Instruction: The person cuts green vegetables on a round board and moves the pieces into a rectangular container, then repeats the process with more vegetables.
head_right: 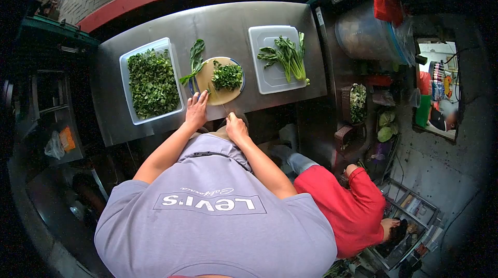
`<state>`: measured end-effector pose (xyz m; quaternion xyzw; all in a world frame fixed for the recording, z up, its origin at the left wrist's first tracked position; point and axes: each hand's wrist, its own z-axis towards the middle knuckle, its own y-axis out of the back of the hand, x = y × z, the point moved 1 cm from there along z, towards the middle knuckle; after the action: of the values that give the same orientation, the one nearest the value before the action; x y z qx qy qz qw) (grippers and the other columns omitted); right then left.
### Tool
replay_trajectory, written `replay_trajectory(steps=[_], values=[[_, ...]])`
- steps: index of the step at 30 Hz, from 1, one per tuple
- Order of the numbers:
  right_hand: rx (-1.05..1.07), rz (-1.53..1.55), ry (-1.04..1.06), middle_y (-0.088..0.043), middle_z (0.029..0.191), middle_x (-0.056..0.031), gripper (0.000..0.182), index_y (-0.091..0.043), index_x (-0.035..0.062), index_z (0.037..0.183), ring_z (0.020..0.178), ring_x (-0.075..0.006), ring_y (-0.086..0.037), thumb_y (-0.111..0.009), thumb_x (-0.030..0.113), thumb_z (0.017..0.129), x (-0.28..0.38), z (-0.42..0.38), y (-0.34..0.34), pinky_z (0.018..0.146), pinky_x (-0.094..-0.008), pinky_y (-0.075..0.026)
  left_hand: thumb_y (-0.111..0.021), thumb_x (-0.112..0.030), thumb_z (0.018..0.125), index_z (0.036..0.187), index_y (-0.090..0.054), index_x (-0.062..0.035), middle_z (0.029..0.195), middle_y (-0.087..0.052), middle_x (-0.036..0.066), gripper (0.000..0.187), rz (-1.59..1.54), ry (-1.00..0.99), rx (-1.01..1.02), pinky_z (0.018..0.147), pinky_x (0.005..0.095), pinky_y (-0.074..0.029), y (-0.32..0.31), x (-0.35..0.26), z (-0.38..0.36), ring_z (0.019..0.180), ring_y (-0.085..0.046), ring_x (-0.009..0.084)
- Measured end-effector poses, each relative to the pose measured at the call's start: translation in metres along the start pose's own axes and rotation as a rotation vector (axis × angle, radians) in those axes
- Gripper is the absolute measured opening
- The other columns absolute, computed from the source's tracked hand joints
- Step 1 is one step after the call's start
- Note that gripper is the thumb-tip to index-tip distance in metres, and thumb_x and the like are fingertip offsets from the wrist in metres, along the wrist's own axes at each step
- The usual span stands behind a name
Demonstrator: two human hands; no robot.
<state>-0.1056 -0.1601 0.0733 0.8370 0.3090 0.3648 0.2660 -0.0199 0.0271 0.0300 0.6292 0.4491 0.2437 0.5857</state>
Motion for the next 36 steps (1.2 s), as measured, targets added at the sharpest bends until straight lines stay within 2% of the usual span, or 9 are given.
replay_trajectory(steps=[5,14,20,22,31,36], values=[[0.067,-0.045,0.026,-0.071,0.1,-0.0302,0.026,-0.059,0.0059,0.112,0.1,-0.0502,-0.068,-0.054,0.03,0.104,0.009,0.001,0.004,0.087,-0.0593,-0.053,-0.071,-0.009,0.074,0.152,-0.045,-0.0025,0.16,-0.039,0.005,0.082,0.008,0.009,0.024,0.113,0.0453,-0.033,0.006,-0.002,0.003,0.143,-0.037,0.0296],[-0.012,-0.04,-0.014,-0.071,0.103,-0.0293,0.024,-0.061,0.0059,0.113,0.101,-0.0494,-0.068,-0.057,0.028,0.103,0.005,0.016,0.002,0.086,-0.0568,-0.054,-0.072,-0.009,0.074,0.152,-0.046,-0.0036,0.156,-0.042,0.006,0.083,-0.01,0.021,0.021,0.114,0.046,-0.033,0.002,0.001,0.005,0.143,-0.037,0.0291],[0.026,-0.022,0.061,-0.071,0.1,-0.0303,0.025,-0.06,0.0055,0.113,0.097,-0.0507,-0.068,-0.057,0.028,0.103,0.006,0.0,-0.004,0.084,-0.0578,-0.054,-0.072,-0.01,0.073,0.152,-0.046,-0.0042,0.156,-0.042,0.005,0.083,0.001,0.021,0.033,0.114,0.0458,-0.033,0.003,0.0,0.005,0.144,-0.037,0.0286],[0.047,-0.035,0.07,-0.07,0.096,-0.0323,0.025,-0.057,0.0052,0.108,0.095,-0.052,-0.067,-0.055,0.029,0.104,0.004,0.0,-0.012,0.083,-0.0606,-0.052,-0.072,-0.01,0.073,0.151,-0.046,-0.0042,0.156,-0.042,0.005,0.082,0.006,0.023,0.049,0.114,0.0457,-0.033,0.007,-0.001,0.004,0.144,-0.037,0.0286],[0.02,-0.027,0.083,-0.07,0.096,-0.0312,0.022,-0.057,0.0056,0.108,0.094,-0.0521,-0.068,-0.055,0.027,0.104,0.003,0.002,-0.018,0.081,-0.0605,-0.052,-0.072,-0.009,0.075,0.15,-0.048,-0.0038,0.157,-0.041,0.006,0.079,-0.014,0.037,0.059,0.114,0.0468,-0.033,0.004,-0.002,0.004,0.144,-0.038,0.0302],[0.049,-0.036,0.046,-0.07,0.099,-0.0317,0.021,-0.057,0.0055,0.109,0.098,-0.0522,-0.067,-0.056,0.026,0.103,0.005,0.006,-0.021,0.084,-0.0597,-0.052,-0.076,-0.011,0.071,0.149,-0.048,-0.0034,0.154,-0.042,0.006,0.083,-0.015,0.053,0.049,0.111,0.0457,-0.034,0.005,-0.005,0.005,0.142,-0.038,0.0298]])
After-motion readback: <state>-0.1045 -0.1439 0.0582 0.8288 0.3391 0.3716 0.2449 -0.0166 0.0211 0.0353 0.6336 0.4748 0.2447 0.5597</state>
